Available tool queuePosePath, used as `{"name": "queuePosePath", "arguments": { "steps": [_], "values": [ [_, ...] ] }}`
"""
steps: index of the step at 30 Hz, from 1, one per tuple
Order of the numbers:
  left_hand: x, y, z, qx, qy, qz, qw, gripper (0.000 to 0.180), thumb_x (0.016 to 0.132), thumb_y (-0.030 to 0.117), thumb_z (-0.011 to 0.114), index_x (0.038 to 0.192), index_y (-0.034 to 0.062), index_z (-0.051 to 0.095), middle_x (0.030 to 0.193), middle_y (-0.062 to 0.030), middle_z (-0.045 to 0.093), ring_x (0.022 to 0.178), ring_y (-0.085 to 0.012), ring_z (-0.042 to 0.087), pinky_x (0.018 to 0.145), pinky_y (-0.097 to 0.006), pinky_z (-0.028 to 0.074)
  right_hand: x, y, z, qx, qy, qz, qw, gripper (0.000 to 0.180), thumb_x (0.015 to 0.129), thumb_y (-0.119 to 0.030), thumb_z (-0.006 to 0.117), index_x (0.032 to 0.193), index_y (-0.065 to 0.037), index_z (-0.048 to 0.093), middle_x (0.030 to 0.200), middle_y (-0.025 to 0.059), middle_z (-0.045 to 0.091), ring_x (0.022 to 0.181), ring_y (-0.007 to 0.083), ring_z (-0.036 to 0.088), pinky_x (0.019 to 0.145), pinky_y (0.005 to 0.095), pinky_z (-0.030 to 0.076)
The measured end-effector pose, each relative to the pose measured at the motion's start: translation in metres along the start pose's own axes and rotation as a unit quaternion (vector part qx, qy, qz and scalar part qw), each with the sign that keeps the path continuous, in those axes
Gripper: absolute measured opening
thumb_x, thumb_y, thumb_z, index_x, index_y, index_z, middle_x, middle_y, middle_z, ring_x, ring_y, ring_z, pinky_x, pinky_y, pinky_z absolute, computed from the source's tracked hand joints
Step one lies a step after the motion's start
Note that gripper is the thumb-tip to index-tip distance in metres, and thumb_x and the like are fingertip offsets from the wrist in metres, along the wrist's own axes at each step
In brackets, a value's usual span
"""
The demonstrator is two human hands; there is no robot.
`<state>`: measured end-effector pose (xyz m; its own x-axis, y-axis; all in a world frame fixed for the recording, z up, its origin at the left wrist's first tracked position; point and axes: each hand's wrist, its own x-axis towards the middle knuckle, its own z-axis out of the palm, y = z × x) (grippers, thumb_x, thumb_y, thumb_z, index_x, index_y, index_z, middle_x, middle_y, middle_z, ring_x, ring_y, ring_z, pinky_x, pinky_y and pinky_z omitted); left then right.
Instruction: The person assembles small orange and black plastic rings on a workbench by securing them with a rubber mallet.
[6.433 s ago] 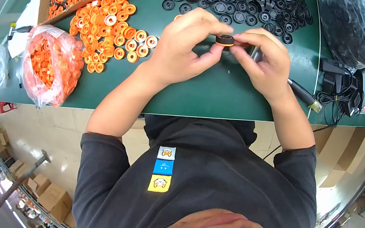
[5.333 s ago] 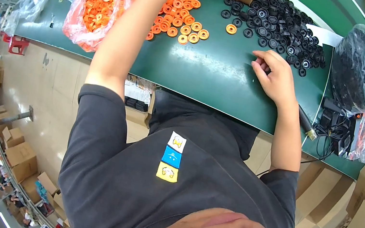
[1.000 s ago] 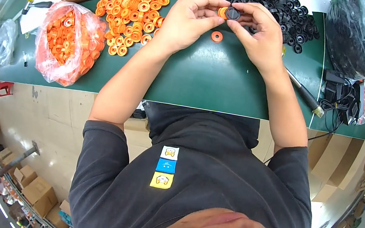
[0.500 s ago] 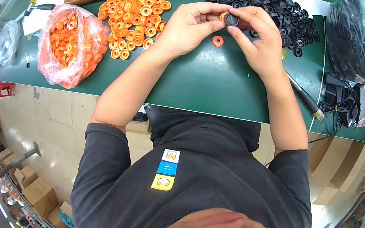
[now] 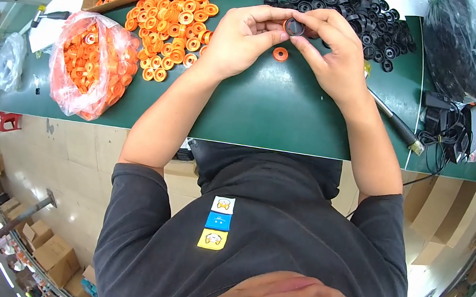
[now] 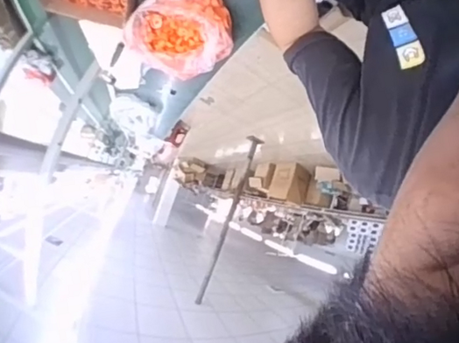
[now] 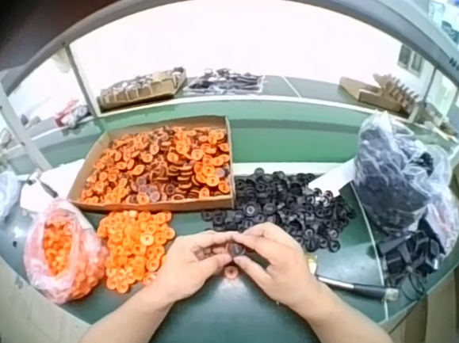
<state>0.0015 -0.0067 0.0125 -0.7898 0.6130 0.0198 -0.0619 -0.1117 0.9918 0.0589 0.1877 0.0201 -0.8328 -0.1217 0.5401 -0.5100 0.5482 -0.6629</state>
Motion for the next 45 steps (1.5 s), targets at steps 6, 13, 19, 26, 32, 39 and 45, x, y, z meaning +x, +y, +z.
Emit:
{"name": "queuePosePath", "arguments": {
  "steps": [6,13,19,26,32,39,45],
  "values": [
    [0.000,0.001,0.003,-0.004,0.017,0.000,1.000,0.037,0.091,-0.005,0.065,0.128,-0.0052,0.063,0.116,-0.0110,0.070,0.104,-0.0158,0.067,0.097,-0.030,0.054,-0.001,-0.004,0.001,-0.029,0.007,-0.011,0.999,0.035,0.081,-0.007,0.077,0.115,-0.004,0.071,0.103,0.0117,0.065,0.097,0.0284,0.065,0.084,0.0352,0.054],
    [0.001,0.000,0.001,-0.023,0.003,0.004,1.000,0.042,0.091,-0.005,0.064,0.132,-0.0047,0.059,0.118,-0.0110,0.068,0.107,-0.0157,0.065,0.097,-0.029,0.053,0.000,-0.007,0.002,-0.042,0.014,-0.019,0.999,0.035,0.079,-0.005,0.077,0.113,-0.004,0.071,0.103,0.0108,0.065,0.094,0.0284,0.066,0.081,0.0354,0.055],
    [-0.001,0.002,0.004,-0.006,0.009,0.034,0.999,0.048,0.091,-0.002,0.065,0.138,-0.0035,0.053,0.116,-0.0106,0.067,0.107,-0.0155,0.065,0.097,-0.030,0.052,-0.001,-0.006,0.002,-0.054,0.017,-0.020,0.998,0.032,0.078,-0.001,0.077,0.110,-0.003,0.070,0.103,0.0106,0.064,0.091,0.0285,0.067,0.077,0.0361,0.056],
    [-0.003,-0.001,0.009,0.018,0.066,0.011,0.998,0.036,0.094,0.004,0.065,0.129,-0.0042,0.060,0.117,-0.0117,0.068,0.108,-0.0160,0.064,0.097,-0.030,0.051,-0.002,-0.012,0.007,-0.040,0.024,-0.032,0.998,0.031,0.080,0.001,0.074,0.110,-0.002,0.070,0.101,0.0112,0.063,0.086,0.0262,0.067,0.076,0.0339,0.057],
    [-0.005,-0.002,0.014,0.085,0.092,0.086,0.988,0.031,0.095,0.003,0.063,0.125,-0.0044,0.063,0.112,-0.0121,0.070,0.102,-0.0157,0.067,0.092,-0.029,0.053,-0.001,-0.001,0.008,0.126,0.045,0.074,0.988,0.033,0.082,-0.006,0.078,0.114,-0.001,0.070,0.103,0.0098,0.064,0.087,0.0179,0.069,0.081,0.0280,0.056],
    [-0.010,0.010,0.022,0.316,0.130,0.227,0.912,0.025,0.088,-0.001,0.065,0.113,-0.0009,0.070,0.103,-0.0168,0.072,0.090,-0.0274,0.072,0.079,-0.032,0.057,-0.001,-0.001,0.005,0.168,0.034,0.137,0.976,0.023,0.085,-0.005,0.076,0.107,0.001,0.073,0.096,0.0071,0.067,0.086,0.0138,0.069,0.078,0.0262,0.056],
    [-0.011,0.012,0.022,0.293,0.127,0.224,0.921,0.022,0.090,-0.003,0.063,0.110,-0.0020,0.071,0.100,-0.0163,0.072,0.086,-0.0253,0.073,0.074,-0.031,0.058,-0.004,0.001,0.008,0.198,0.025,0.157,0.967,0.020,0.085,-0.004,0.076,0.104,0.002,0.073,0.093,0.0057,0.066,0.084,0.0119,0.069,0.076,0.0248,0.055]
  ]
}}
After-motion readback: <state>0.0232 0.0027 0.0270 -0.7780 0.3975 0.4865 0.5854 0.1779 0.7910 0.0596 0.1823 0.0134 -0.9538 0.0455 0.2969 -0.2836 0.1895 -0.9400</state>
